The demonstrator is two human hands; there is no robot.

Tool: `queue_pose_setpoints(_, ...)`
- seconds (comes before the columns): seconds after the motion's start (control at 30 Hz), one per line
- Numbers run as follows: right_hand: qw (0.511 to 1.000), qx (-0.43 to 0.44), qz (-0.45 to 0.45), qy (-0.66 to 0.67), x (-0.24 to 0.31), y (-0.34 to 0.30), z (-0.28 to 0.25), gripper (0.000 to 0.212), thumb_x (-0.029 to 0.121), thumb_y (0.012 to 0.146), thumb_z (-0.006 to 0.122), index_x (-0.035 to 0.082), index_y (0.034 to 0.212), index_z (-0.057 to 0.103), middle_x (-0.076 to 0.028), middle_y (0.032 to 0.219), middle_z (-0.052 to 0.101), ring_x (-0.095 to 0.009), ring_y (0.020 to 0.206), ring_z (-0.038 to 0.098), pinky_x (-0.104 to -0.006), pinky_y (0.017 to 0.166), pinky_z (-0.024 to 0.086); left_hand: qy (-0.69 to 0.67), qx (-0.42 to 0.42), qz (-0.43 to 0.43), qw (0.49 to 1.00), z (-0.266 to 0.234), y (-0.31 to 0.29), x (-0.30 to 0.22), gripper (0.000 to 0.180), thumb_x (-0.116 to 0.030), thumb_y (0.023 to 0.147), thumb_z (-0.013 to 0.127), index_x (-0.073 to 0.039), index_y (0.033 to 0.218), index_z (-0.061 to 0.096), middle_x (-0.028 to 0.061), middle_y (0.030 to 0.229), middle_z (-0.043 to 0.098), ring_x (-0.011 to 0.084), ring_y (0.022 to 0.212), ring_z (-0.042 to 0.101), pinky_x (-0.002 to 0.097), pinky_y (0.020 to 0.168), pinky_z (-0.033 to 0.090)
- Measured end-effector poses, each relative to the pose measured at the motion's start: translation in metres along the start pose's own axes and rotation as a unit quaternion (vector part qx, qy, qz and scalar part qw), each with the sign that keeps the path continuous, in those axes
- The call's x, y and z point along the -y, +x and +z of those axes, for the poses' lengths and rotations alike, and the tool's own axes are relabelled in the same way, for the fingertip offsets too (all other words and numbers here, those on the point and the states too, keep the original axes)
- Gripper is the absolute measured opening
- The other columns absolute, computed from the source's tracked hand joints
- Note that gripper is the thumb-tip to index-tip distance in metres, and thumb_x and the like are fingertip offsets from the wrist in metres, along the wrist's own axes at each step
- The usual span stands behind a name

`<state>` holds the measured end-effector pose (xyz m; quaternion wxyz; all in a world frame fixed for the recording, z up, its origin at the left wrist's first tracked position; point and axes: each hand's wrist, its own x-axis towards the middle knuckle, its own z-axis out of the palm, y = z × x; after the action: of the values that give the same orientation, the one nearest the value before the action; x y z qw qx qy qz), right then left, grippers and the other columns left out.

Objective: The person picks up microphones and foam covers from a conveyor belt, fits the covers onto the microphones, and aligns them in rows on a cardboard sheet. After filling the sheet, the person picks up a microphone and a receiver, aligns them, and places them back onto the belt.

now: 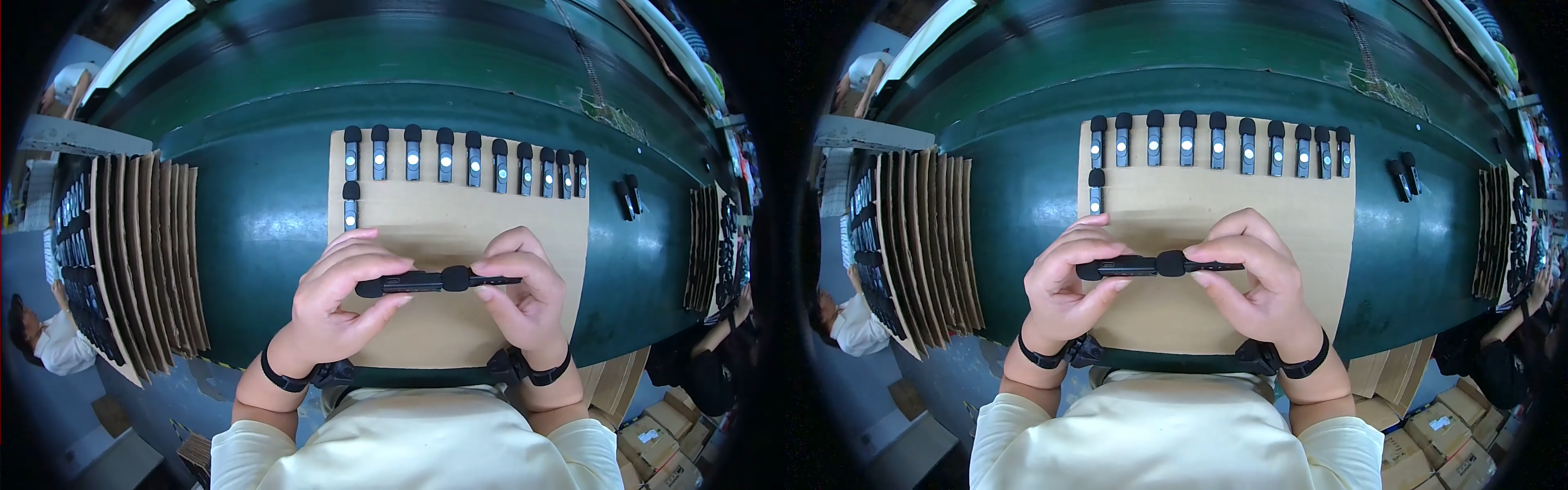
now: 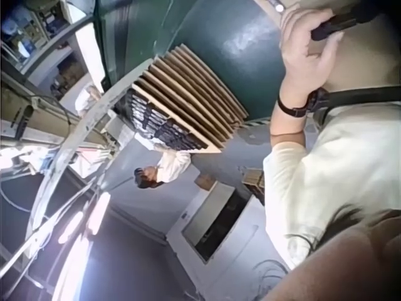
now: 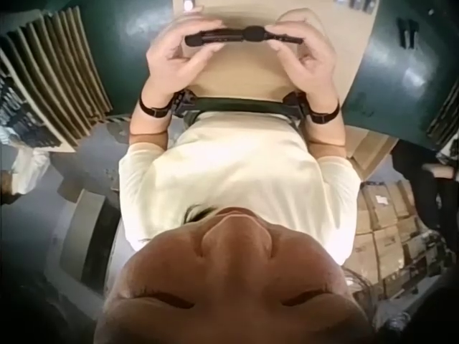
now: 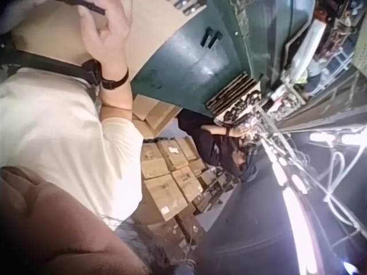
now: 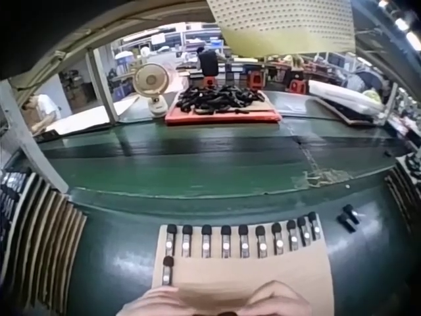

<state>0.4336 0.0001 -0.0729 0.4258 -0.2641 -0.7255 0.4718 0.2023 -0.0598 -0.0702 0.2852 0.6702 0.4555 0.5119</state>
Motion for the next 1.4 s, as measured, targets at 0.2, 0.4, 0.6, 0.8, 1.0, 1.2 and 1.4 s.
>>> queue_pose_setpoints(0.2, 0.988, -0.066, 0.018, 0.136, -0.003, -0.003, 0.008, 0.03, -0.008, 0.076, 0.072, -0.002, 0.104, 0.065, -0.014, 0.104, 0.06, -0.02, 0.09, 0.06, -0.0292, 0.078, 0.05, 0.026, 0.038, -0.005, 0.999, 0.0, -0.001, 0.004, 0.032, 0.004, 0.071, 0.075, -0.003, 0.101, 0.068, 0.0099, 0.095, 0.068, 0.0231, 0.089, 0.064, 0.0474, 0.1, 0.043)
queue_pose_setpoints(0.4, 0.993, -0.06, 0.027, 0.1, 0.0, -0.005, 0.003, 0.029, -0.008, 0.076, 0.072, -0.002, 0.104, 0.066, -0.014, 0.1, 0.06, -0.021, 0.09, 0.06, -0.0301, 0.08, 0.051, 0.021, 0.02, -0.023, 0.999, 0.001, -0.001, 0.004, 0.031, 0.005, 0.07, 0.072, -0.004, 0.1, 0.067, 0.0082, 0.094, 0.067, 0.0245, 0.087, 0.064, 0.0468, 0.099, 0.043)
queue_pose_setpoints(0.6, 0.999, -0.019, 0.005, -0.05, 0.007, -0.002, -0.002, 0.033, -0.007, 0.073, 0.073, 0.0, 0.106, 0.067, -0.013, 0.098, 0.061, -0.021, 0.088, 0.06, -0.0305, 0.075, 0.049, -0.019, 0.026, -0.042, 0.999, 0.005, -0.002, 0.01, 0.026, 0.004, 0.075, 0.071, -0.004, 0.099, 0.064, 0.0104, 0.098, 0.069, 0.0221, 0.098, 0.064, 0.0462, 0.104, 0.039)
queue_pose_setpoints(0.8, 0.992, 0.011, -0.022, -0.126, 0.002, -0.002, 0.012, 0.032, -0.006, 0.071, 0.073, 0.002, 0.101, 0.067, -0.011, 0.095, 0.062, -0.023, 0.082, 0.06, -0.0316, 0.07, 0.048, -0.043, 0.04, -0.038, 0.998, 0.01, -0.005, 0.008, 0.028, 0.004, 0.072, 0.071, -0.005, 0.098, 0.065, 0.0094, 0.103, 0.07, 0.0257, 0.099, 0.067, 0.0477, 0.101, 0.044)
queue_pose_setpoints(1.0, 0.987, 0.038, -0.071, -0.136, -0.002, 0.001, 0.012, 0.028, -0.004, 0.072, 0.074, 0.002, 0.098, 0.065, -0.01, 0.091, 0.062, -0.023, 0.078, 0.059, -0.0307, 0.067, 0.047, -0.037, 0.06, -0.035, 0.997, 0.013, -0.004, 0.008, 0.026, 0.003, 0.074, 0.071, -0.005, 0.098, 0.064, 0.0094, 0.102, 0.071, 0.0245, 0.098, 0.067, 0.0478, 0.101, 0.044)
queue_pose_setpoints(1.2, 0.988, 0.052, -0.071, -0.127, -0.003, -0.001, 0.014, 0.029, -0.003, 0.073, 0.075, 0.003, 0.1, 0.065, -0.012, 0.093, 0.063, -0.023, 0.078, 0.06, -0.0311, 0.067, 0.047, -0.027, 0.06, -0.014, 0.998, 0.015, -0.005, 0.009, 0.024, 0.002, 0.077, 0.072, -0.004, 0.099, 0.064, 0.0106, 0.098, 0.071, 0.0234, 0.095, 0.068, 0.047, 0.099, 0.046)
queue_pose_setpoints(1.4, 0.997, 0.021, -0.01, -0.08, -0.002, -0.001, 0.019, 0.033, -0.005, 0.071, 0.074, 0.004, 0.101, 0.064, -0.011, 0.095, 0.066, -0.025, 0.078, 0.064, -0.0335, 0.068, 0.052, 0.019, 0.053, 0.023, 0.998, 0.016, -0.002, 0.009, 0.034, 0.002, 0.072, 0.072, -0.004, 0.105, 0.065, 0.0098, 0.101, 0.07, 0.0262, 0.093, 0.067, 0.0468, 0.096, 0.049)
